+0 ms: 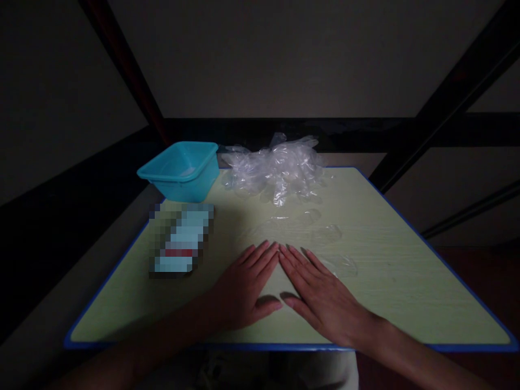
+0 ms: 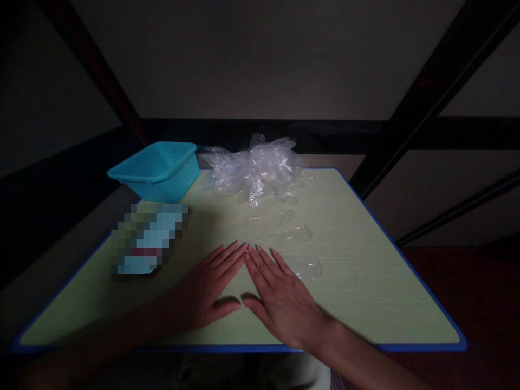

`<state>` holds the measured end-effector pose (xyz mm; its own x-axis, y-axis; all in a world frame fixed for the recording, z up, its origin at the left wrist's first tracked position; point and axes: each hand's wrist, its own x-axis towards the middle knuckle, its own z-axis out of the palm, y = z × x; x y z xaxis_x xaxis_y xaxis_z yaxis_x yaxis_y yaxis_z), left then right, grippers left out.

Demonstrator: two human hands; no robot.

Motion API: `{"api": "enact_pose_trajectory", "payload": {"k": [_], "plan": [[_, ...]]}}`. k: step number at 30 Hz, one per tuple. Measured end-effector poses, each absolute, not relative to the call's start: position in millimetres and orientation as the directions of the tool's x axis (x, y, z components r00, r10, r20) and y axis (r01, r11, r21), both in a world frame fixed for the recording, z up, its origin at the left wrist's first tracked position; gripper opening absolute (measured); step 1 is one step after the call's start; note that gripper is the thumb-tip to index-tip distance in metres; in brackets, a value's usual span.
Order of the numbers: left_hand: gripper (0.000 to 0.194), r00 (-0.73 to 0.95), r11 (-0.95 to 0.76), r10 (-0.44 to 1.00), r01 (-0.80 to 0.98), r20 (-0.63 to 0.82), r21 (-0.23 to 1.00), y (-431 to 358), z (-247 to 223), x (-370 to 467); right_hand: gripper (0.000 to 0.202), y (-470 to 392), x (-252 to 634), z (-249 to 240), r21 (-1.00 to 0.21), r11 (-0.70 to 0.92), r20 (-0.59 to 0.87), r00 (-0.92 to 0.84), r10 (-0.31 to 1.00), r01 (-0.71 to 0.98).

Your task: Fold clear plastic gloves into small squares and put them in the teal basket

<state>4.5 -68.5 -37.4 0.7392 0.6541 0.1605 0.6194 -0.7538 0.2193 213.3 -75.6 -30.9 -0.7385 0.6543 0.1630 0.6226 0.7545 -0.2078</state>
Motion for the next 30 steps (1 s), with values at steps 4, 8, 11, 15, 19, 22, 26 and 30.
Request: {"api": "enact_pose_trajectory", "payload": {"k": [4, 8, 11, 15, 19, 22, 26, 30], "plan": [[0.078, 0.732, -0.746, 0.661, 0.618, 0.166, 0.246, -68, -34, 3, 0.068, -78, 231, -19, -0.340, 0.805, 0.180, -0.807, 0.563, 0.486], [0.064, 0.726, -0.773, 0.631, 0.560, 0.274, 0.297, -67, -31, -2, 0.040, -89, 259, -8, -0.316, 0.844, 0.222, -0.831, 0.510, 0.434], [0.045, 0.690, -0.788, 0.614, 0.517, 0.383, 0.334, -67, -31, -4, 0.026, -96, 274, -2, -0.248, 0.861, 0.296, -0.811, 0.505, 0.445], [0.032, 0.695, -0.792, 0.597, 0.433, 0.400, 0.430, -63, -28, -3, 0.026, -99, 276, 6, -0.158, 0.869, 0.283, -0.822, 0.494, 0.468], [0.028, 0.791, -0.805, 0.519, 0.325, 0.323, 0.496, -59, -22, 1, 0.035, -98, 267, 11, -0.036, 0.913, 0.302, -0.866, 0.398, 0.407], [0.026, 0.814, -0.806, 0.499, 0.309, 0.297, 0.505, -58, -20, 3, 0.042, -96, 261, 9, 0.031, 0.936, 0.343, -0.883, 0.321, 0.352], [0.026, 0.808, -0.804, 0.507, 0.319, 0.299, 0.501, -59, -22, 4, 0.040, -94, 258, 5, 0.054, 0.942, 0.349, -0.890, 0.294, 0.332], [0.027, 0.803, -0.798, 0.519, 0.331, 0.295, 0.504, -59, -21, 3, 0.037, -93, 258, 0, 0.083, 0.934, 0.387, -0.874, 0.292, 0.349]]}}
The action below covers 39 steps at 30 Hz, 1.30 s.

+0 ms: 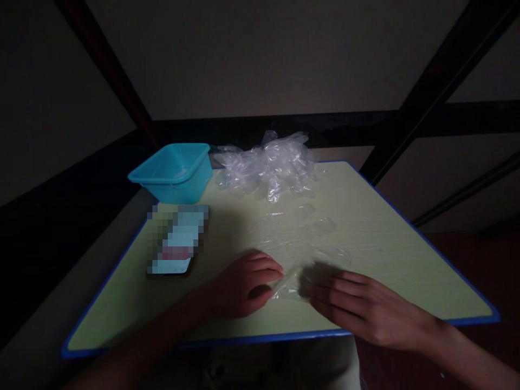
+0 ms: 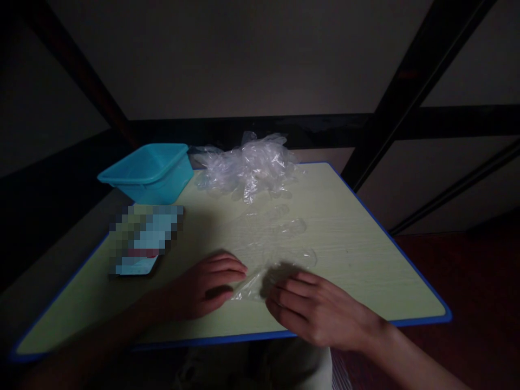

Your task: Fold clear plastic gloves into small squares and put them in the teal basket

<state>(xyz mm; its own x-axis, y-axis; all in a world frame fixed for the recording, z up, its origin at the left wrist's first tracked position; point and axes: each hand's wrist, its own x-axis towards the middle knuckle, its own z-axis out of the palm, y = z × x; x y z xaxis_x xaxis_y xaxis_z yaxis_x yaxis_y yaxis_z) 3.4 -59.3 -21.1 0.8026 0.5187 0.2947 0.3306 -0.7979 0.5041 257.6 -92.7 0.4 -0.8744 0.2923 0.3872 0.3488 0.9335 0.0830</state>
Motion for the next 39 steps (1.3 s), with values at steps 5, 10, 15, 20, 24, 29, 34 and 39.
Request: {"api": "enact_pose_trajectory", "payload": {"k": [5, 10, 15, 20, 24, 29, 34, 39], "plan": [[0.030, 0.813, -0.796, 0.516, 0.340, 0.269, 0.500, -60, -20, 3, 0.036, -91, 260, -6, 0.129, 0.918, 0.424, -0.858, 0.290, 0.374], [0.034, 0.830, -0.805, 0.504, 0.351, 0.240, 0.478, -61, -22, 1, 0.036, -92, 262, -13, 0.109, 0.909, 0.533, -0.796, 0.288, 0.402], [0.038, 0.833, -0.803, 0.501, 0.348, 0.233, 0.485, -60, -23, 1, 0.025, -94, 258, -6, -0.037, 0.909, 0.561, -0.744, 0.362, 0.415], [0.038, 0.826, -0.766, 0.517, 0.328, 0.225, 0.553, -60, -23, 0, 0.025, -90, 256, 8, -0.254, 0.868, 0.453, -0.741, 0.496, 0.426], [0.031, 0.797, -0.702, 0.561, 0.313, 0.226, 0.639, -60, -23, 0, 0.022, -77, 252, 16, -0.458, 0.790, 0.344, -0.738, 0.581, 0.408], [0.030, 0.761, -0.627, 0.616, 0.316, 0.204, 0.712, -62, -21, 0, 0.018, -55, 241, 15, -0.674, 0.603, 0.268, -0.619, 0.738, 0.427], [0.047, 0.685, -0.517, 0.719, 0.418, 0.114, 0.747, -63, -22, -2, 0.017, -36, 232, 0, -0.792, 0.407, 0.152, -0.498, 0.854, 0.455], [0.050, 0.653, -0.498, 0.740, 0.368, 0.163, 0.785, -62, -26, -4, 0.016, -29, 230, -19, -0.802, 0.373, 0.145, -0.453, 0.880, 0.467]]}}
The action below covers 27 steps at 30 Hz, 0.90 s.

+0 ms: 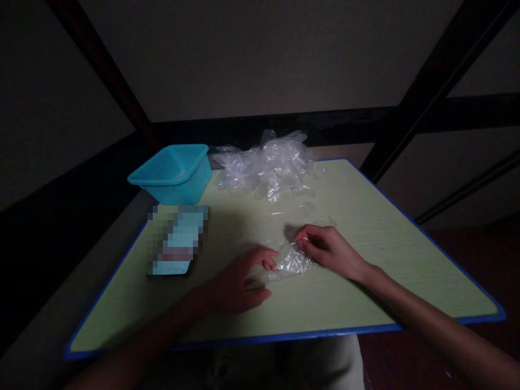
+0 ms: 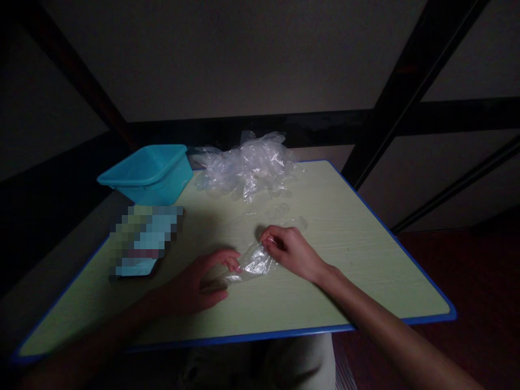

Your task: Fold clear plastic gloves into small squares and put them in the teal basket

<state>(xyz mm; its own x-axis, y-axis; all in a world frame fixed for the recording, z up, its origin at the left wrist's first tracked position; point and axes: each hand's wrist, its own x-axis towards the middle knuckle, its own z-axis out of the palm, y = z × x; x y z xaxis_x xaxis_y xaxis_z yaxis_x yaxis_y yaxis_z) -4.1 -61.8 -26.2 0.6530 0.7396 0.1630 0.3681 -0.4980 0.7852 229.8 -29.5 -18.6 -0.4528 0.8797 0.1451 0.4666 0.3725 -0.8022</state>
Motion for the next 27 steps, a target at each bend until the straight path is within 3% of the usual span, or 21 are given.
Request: {"api": "enact_pose_trajectory", "payload": {"k": [3, 14, 27], "plan": [[0.054, 0.633, -0.485, 0.759, 0.396, 0.151, 0.780, -62, -27, -5, 0.015, -30, 229, -22, -0.766, 0.388, 0.153, -0.441, 0.884, 0.512], [0.054, 0.561, -0.287, 0.805, 0.651, -0.191, 0.703, -64, 0, -24, 0.019, -34, 230, -20, -0.590, 0.471, 0.184, -0.459, 0.869, 0.656], [0.046, 0.497, -0.252, 0.848, 0.685, -0.185, 0.684, -73, 2, -39, 0.021, -33, 230, -23, -0.511, 0.496, 0.196, -0.466, 0.863, 0.702]]}}
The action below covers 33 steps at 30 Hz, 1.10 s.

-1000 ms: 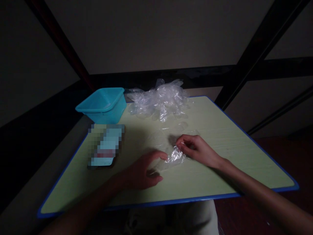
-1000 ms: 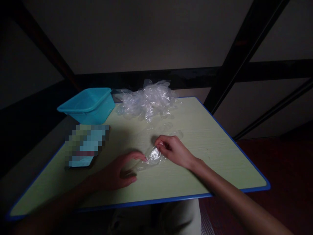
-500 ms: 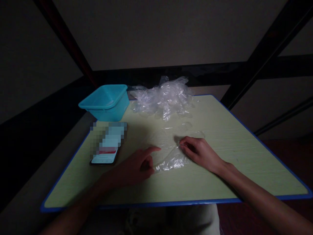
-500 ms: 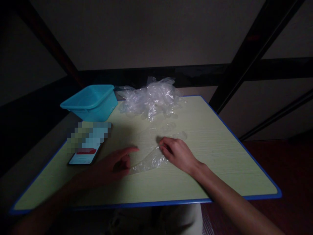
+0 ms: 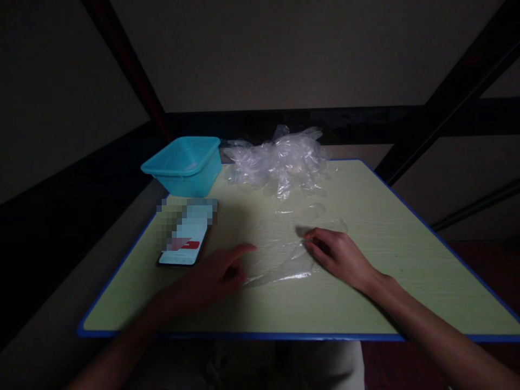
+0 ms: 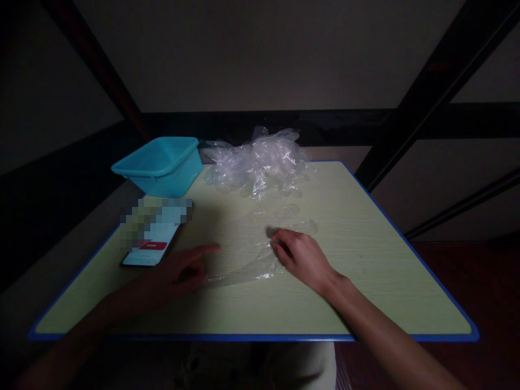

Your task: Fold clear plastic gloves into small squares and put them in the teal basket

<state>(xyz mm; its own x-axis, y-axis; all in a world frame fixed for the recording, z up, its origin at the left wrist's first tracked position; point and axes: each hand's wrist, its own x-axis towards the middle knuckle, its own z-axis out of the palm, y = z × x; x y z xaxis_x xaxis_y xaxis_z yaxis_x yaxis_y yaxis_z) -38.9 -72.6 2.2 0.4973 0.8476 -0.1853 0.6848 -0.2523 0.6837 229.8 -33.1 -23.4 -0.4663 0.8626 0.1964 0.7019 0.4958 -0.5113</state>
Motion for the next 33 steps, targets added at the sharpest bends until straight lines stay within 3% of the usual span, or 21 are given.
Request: {"api": "enact_pose_trajectory", "payload": {"k": [6, 10, 12, 14, 17, 20, 27, 33], "plan": [[0.042, 0.449, -0.275, 0.884, 0.725, -0.131, 0.631, -75, 1, -37, 0.022, -32, 230, -23, -0.499, 0.499, 0.217, -0.456, 0.863, 0.708], [0.034, 0.374, -0.375, 0.922, 0.796, 0.100, 0.476, -84, -5, -34, 0.023, -40, 232, -12, -0.457, 0.576, 0.380, -0.436, 0.816, 0.678], [0.032, 0.460, -0.511, 0.860, 0.766, 0.223, 0.389, -93, -10, -30, 0.026, -50, 232, -7, -0.409, 0.648, 0.436, -0.486, 0.757, 0.642], [0.038, 0.598, -0.650, 0.760, 0.688, 0.255, 0.323, -102, -15, -23, 0.032, -63, 231, -5, -0.323, 0.736, 0.395, -0.622, 0.676, 0.595], [0.062, 0.737, -0.757, 0.646, 0.583, 0.199, 0.295, -109, -20, -12, 0.054, -80, 230, -8, -0.227, 0.832, 0.232, -0.801, 0.552, 0.507], [0.076, 0.784, -0.765, 0.611, 0.548, 0.109, 0.338, -109, -24, -5, 0.072, -89, 232, -15, -0.226, 0.852, 0.119, -0.854, 0.506, 0.473], [0.079, 0.786, -0.735, 0.618, 0.580, -0.003, 0.351, -108, -25, -6, 0.079, -90, 236, -24, -0.246, 0.825, 0.018, -0.849, 0.528, 0.508], [0.080, 0.786, -0.726, 0.618, 0.581, -0.022, 0.368, -109, -25, -5, 0.080, -93, 237, -25, -0.250, 0.818, 0.027, -0.840, 0.541, 0.519]]}}
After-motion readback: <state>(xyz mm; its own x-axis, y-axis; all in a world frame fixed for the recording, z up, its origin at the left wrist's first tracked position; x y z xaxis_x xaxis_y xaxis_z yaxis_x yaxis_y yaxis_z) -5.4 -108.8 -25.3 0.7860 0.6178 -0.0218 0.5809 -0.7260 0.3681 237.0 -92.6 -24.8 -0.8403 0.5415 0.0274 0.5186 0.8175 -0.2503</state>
